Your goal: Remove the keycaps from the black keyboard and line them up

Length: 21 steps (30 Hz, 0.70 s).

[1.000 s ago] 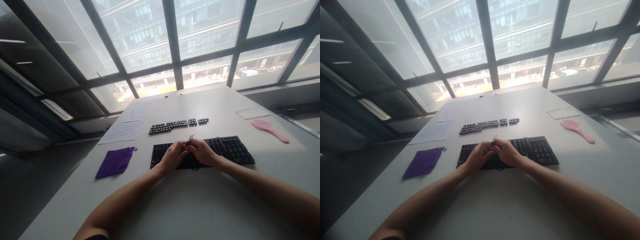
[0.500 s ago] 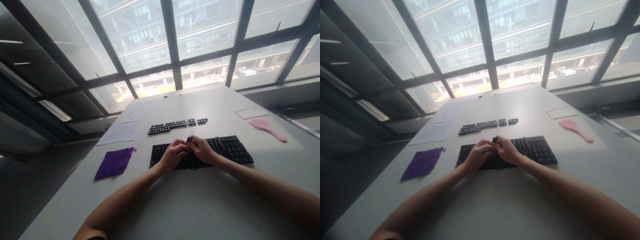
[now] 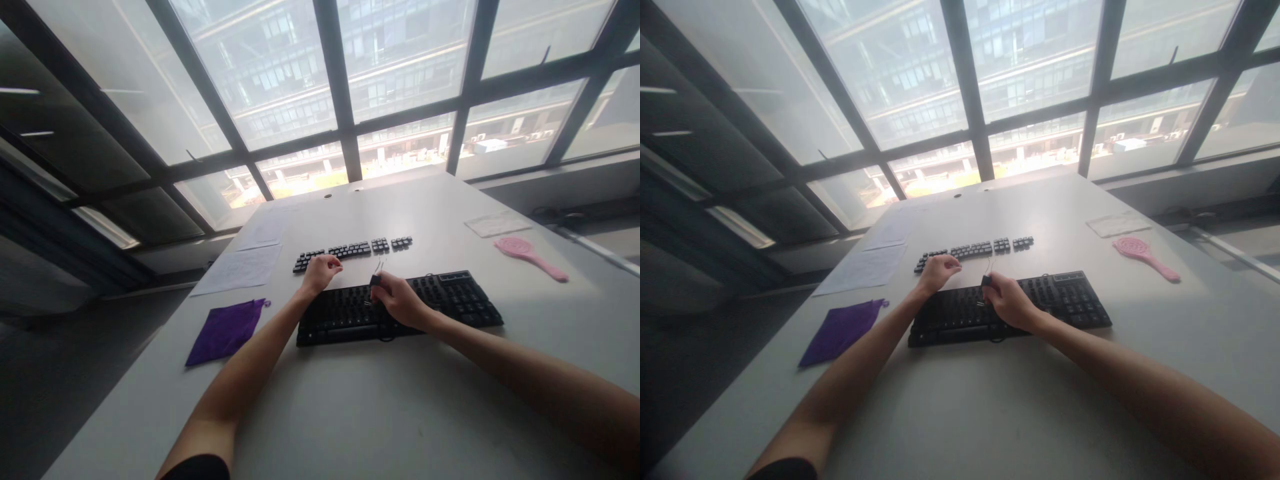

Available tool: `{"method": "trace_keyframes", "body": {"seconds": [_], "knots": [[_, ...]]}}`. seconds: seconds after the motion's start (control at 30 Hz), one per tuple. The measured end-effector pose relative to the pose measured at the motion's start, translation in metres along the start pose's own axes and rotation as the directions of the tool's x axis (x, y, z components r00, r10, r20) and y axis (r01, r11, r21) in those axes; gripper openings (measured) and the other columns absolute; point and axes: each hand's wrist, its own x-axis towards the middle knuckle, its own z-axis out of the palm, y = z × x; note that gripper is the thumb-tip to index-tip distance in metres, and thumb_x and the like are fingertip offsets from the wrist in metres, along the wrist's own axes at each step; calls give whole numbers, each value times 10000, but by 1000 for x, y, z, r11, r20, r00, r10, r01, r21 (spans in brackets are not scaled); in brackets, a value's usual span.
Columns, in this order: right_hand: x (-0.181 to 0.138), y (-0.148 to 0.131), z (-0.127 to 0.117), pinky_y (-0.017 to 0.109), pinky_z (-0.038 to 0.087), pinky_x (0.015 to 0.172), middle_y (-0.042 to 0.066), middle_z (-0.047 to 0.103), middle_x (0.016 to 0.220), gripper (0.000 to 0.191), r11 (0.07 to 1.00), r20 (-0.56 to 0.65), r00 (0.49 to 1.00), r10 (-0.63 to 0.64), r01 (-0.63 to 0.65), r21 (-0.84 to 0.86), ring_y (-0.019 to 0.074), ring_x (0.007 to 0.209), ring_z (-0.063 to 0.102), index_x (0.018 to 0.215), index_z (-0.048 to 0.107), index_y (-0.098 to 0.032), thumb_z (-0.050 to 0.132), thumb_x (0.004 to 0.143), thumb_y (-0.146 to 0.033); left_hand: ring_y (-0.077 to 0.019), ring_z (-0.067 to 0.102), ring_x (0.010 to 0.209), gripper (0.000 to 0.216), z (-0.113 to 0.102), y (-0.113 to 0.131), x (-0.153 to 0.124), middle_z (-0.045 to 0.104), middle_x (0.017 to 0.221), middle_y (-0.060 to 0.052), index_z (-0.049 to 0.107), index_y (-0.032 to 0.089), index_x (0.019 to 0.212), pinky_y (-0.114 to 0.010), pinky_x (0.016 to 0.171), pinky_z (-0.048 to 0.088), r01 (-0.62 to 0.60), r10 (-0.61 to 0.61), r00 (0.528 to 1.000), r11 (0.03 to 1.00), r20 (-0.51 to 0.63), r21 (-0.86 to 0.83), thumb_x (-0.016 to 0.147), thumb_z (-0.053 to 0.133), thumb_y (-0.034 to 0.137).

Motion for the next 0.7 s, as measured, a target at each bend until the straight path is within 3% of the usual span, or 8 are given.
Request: {"method": "trace_keyframes", "body": {"seconds": [0.1, 0.27, 0.7], "knots": [[0, 1, 0, 299, 440, 697, -1, 651, 712, 138, 1000, -3, 1000, -2, 2, -11, 165, 695, 598, 786, 551, -200, 516, 919, -204, -189, 641, 746, 48, 9, -8, 9, 735, 774, -30, 777, 204, 789, -314, 784, 502, -13, 6, 998, 994, 57, 112, 763, 743, 224], [0, 1, 0, 297, 442, 695, -3, 650, 711, 130, 1000, 13, 1000, -2, 2, -2, 166, 692, 598, 785, 550, -202, 526, 913, -205, -237, 590, 975, 32, 14, -11, 14, 705, 984, -53, 784, 225, 779, -374, 936, 469, -124, 129, 992, 967, -8, 224, 770, 756, 237], [-1, 2, 0, 305, 450, 691, 4, 649, 705, 122, 1000, 14, 1000, 4, -4, 10, 170, 691, 606, 795, 556, -199, 532, 913, -216, -261, 525, 1003, 45, 18, -17, 26, 649, 1013, -66, 765, 223, 820, -383, 891, 489, -97, 126, 989, 944, -73, 315, 777, 775, 220]]}}
